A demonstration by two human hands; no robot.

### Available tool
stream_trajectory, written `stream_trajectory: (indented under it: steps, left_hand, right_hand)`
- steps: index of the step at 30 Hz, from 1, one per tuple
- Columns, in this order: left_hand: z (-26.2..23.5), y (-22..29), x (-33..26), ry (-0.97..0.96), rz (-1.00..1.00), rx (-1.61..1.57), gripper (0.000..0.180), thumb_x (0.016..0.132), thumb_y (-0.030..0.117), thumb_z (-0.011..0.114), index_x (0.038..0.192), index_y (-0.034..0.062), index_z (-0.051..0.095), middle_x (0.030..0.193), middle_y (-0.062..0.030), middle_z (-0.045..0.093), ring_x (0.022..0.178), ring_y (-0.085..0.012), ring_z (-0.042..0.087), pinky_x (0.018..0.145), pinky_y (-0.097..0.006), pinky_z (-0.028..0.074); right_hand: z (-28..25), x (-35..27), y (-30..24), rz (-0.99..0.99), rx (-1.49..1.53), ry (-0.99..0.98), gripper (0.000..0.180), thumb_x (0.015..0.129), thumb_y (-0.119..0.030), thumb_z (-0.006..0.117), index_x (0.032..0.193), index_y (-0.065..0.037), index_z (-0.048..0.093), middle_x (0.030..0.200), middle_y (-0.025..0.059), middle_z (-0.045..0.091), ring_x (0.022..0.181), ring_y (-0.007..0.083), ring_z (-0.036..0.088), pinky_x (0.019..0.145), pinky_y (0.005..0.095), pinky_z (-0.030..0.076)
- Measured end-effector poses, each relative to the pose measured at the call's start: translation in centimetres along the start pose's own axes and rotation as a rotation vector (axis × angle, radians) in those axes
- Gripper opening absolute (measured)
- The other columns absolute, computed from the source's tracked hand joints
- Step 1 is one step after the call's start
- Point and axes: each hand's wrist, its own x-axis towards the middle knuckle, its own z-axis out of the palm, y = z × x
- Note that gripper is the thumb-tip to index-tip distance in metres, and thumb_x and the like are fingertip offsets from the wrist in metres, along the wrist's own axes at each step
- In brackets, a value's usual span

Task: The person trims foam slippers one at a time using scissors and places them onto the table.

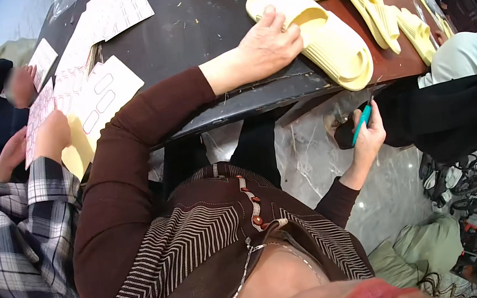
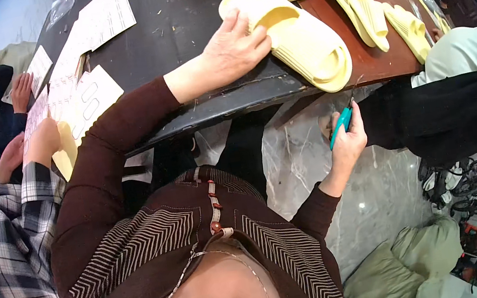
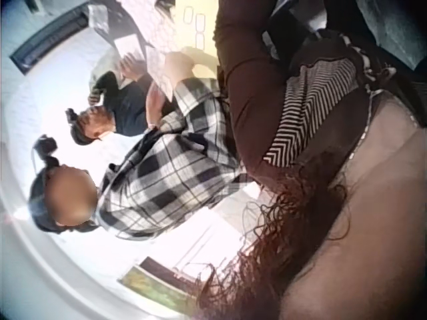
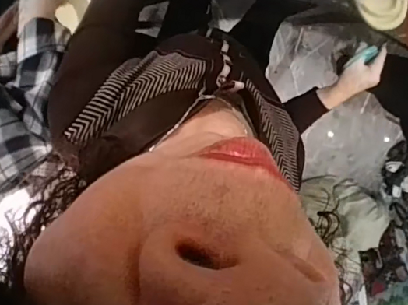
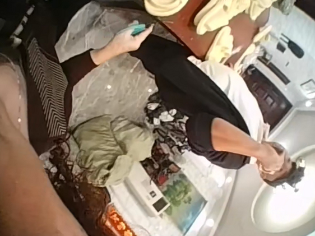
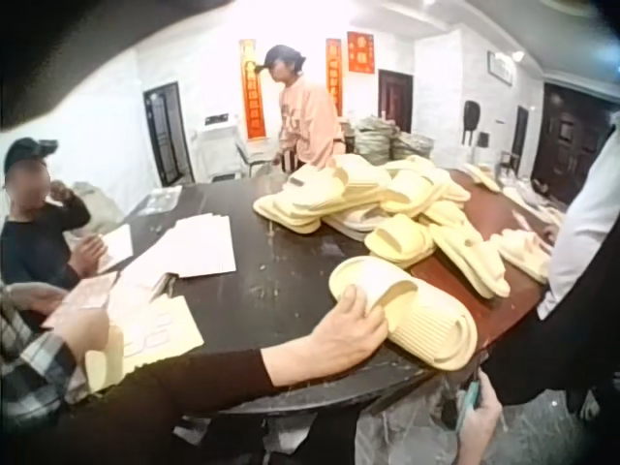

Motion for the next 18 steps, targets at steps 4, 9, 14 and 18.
stream_trajectory:
  steps: [4,9,14,18]
  left_hand:
    - [-0.4,0.4,0.8,0.164,-0.001,0.053,0.019,0.074,0.016,0.059,0.090,0.0061,0.061,0.090,-0.0079,0.053,0.092,-0.0314,0.055,0.092,-0.045,0.042]
    - [-0.6,-0.9,2.9,0.145,0.058,0.005,0.018,0.074,0.017,0.059,0.088,0.0066,0.060,0.087,-0.0068,0.053,0.087,-0.0277,0.054,0.084,-0.039,0.044]
    - [-3.3,-0.8,4.4,0.098,0.094,-0.045,0.014,0.074,0.017,0.060,0.084,0.0078,0.058,0.086,-0.0058,0.054,0.081,-0.0239,0.054,0.075,-0.036,0.043]
    - [-4.6,-1.8,7.0,0.150,0.118,0.045,0.013,0.073,0.017,0.061,0.082,0.0087,0.059,0.085,-0.0058,0.054,0.078,-0.0225,0.054,0.072,-0.035,0.043]
  right_hand:
    - [0.1,-0.5,0.7,0.055,0.039,0.059,0.045,0.088,-0.004,0.067,0.132,0.001,0.057,0.074,-0.0027,0.056,0.055,0.0029,0.044,0.048,0.0188,0.035]
    - [0.8,-2.4,0.1,0.127,0.065,0.125,0.048,0.087,0.006,0.064,0.134,-0.001,0.055,0.077,-0.0047,0.054,0.057,0.0028,0.045,0.051,0.0195,0.036]
    - [0.9,-5.2,1.7,0.156,0.182,0.006,0.048,0.086,0.002,0.066,0.133,-0.001,0.055,0.078,0.0004,0.060,0.058,0.0062,0.050,0.051,0.0225,0.040]
    - [0.5,-5.7,0.8,-0.186,-0.189,-0.028,0.049,0.083,-0.001,0.069,0.131,-0.003,0.056,0.079,0.0064,0.065,0.062,0.0124,0.058,0.058,0.0284,0.048]
